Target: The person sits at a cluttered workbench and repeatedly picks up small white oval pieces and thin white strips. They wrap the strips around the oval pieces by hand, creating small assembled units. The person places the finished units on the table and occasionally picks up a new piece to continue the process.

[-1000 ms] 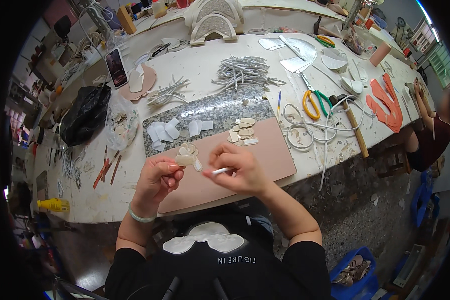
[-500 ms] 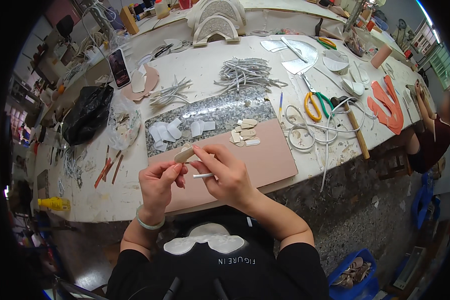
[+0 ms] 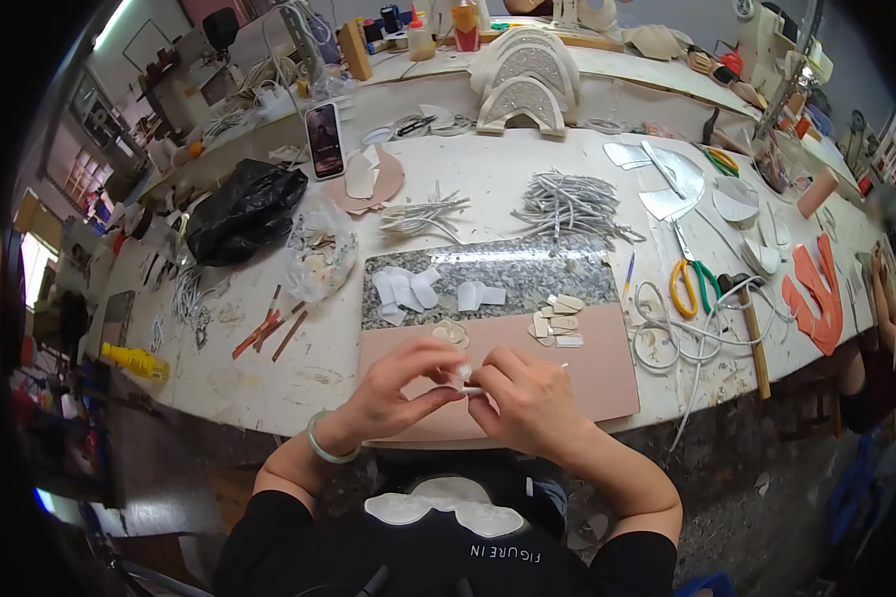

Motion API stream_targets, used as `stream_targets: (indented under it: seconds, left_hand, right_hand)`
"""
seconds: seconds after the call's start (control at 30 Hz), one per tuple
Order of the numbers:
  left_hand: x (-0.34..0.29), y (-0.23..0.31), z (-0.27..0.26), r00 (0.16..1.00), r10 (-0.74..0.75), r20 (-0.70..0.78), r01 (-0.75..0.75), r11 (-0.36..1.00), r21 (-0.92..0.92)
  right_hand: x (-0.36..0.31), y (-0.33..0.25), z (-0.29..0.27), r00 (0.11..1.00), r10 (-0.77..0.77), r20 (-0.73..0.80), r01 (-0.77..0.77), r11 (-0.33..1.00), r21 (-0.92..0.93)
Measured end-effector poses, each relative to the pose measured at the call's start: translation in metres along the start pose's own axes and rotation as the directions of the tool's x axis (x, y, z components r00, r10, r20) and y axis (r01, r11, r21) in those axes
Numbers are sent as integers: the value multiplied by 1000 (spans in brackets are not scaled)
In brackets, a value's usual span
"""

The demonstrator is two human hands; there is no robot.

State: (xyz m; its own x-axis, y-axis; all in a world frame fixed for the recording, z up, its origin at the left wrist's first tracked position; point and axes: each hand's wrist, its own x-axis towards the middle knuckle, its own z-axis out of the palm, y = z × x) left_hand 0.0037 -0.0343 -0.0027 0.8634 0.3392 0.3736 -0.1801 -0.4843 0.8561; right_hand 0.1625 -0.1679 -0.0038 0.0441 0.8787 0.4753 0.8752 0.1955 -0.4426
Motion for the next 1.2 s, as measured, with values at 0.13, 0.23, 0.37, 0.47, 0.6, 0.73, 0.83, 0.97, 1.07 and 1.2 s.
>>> stream_targets:
  seconds: [0.13,0.23,0.37,0.47,0.6,0.73,0.83,0.97,1.07,1.2]
  left_hand:
    - [-6,-9,-4,999,27,-27,-26,998,51]
    - [-11,-14,-4,991,-76,-113,69,996,-64]
    - [-9,-15,-2,956,-239,-169,163,915,-369]
    - [-10,-15,-6,891,-438,-124,254,705,-662]
    - [-14,-18,-7,850,-526,-19,304,521,-797]
    - [-15,-18,-5,856,-516,3,320,526,-788]
    - [-13,-15,-6,852,-524,18,346,536,-770]
    - [-14,-16,-4,854,-520,8,352,568,-744]
    - [-15,-15,-4,860,-510,-24,339,607,-719]
    - [-14,-15,-3,858,-512,-38,351,640,-684]
  right_hand:
    - [0,0,-3,990,136,39,-140,980,141]
    - [2,-4,-9,965,258,35,-259,939,226]
    - [6,-5,-20,937,341,80,-347,877,333]
    - [5,7,-9,954,292,69,-291,845,450]
    - [2,10,1,951,290,105,-298,781,548]
    - [2,6,2,959,279,52,-261,793,550]
    - [1,8,8,965,262,24,-222,760,611]
    - [4,5,7,856,427,291,-486,473,735]
    - [3,4,13,808,464,364,-552,378,743]
    - [4,2,12,785,478,395,-591,383,710]
